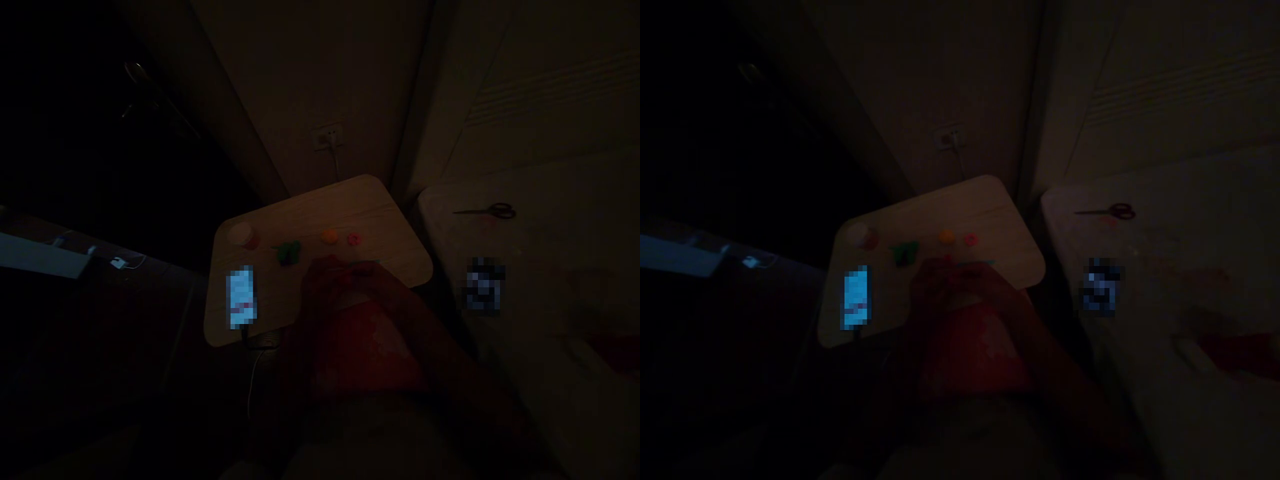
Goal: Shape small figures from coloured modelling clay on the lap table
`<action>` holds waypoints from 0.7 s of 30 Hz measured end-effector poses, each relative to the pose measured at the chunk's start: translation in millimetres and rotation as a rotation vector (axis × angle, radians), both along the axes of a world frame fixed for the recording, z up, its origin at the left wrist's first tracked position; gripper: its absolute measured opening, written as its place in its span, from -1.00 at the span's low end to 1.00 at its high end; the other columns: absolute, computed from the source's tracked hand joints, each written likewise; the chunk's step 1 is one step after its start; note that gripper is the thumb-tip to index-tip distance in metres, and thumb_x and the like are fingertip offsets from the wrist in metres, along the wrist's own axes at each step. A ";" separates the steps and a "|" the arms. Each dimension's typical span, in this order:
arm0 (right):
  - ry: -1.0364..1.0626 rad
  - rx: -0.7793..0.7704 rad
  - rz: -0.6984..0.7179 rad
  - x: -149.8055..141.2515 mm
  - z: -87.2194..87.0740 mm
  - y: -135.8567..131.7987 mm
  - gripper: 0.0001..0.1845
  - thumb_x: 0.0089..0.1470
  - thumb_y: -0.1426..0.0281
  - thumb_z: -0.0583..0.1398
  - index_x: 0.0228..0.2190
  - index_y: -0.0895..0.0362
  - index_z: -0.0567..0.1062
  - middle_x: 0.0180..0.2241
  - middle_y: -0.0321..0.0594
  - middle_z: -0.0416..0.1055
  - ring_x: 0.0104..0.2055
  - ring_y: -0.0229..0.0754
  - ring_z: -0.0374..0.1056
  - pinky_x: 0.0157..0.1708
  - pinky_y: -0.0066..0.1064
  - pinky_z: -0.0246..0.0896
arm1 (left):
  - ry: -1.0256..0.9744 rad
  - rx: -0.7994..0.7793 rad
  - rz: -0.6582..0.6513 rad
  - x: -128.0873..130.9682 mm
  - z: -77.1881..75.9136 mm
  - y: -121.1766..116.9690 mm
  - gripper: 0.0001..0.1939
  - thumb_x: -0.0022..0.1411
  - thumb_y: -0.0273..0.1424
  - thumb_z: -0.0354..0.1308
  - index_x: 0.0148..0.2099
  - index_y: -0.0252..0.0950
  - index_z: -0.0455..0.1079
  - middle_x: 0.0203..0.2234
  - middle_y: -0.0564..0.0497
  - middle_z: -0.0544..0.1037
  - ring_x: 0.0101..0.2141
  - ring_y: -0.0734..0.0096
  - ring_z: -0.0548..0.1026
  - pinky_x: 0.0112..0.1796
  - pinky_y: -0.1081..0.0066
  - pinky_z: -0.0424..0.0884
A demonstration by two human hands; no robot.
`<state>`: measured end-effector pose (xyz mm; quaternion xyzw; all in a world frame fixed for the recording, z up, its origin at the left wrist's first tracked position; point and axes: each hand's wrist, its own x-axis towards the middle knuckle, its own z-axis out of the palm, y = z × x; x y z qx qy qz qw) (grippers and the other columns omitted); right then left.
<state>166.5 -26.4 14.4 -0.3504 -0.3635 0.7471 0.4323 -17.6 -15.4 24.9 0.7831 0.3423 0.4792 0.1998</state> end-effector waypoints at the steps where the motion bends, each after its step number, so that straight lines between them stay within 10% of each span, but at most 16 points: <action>1: -0.009 -0.002 -0.001 -0.5 0.4 0.4 -0.65 -0.18 0.22 0.55 -0.31 0.09 0.74 -0.31 -0.20 0.68 -0.25 -0.14 0.53 -0.09 -0.27 0.39 | 0.004 0.015 0.002 -0.2 -0.1 0.3 -0.78 0.39 -0.19 0.27 -0.06 -0.15 0.65 -0.11 -0.09 0.68 0.01 0.20 0.58 0.04 0.09 0.51; 21: -0.143 0.084 -0.005 -0.6 16.0 0.3 -0.66 -0.18 0.14 0.52 -0.43 0.13 0.72 -0.45 -0.23 0.64 -0.37 -0.12 0.50 -0.15 -0.24 0.38 | 0.043 0.034 0.000 1.5 -7.1 0.8 -0.80 0.40 -0.20 0.25 -0.12 -0.13 0.66 -0.18 -0.04 0.73 0.02 0.19 0.59 0.10 0.04 0.48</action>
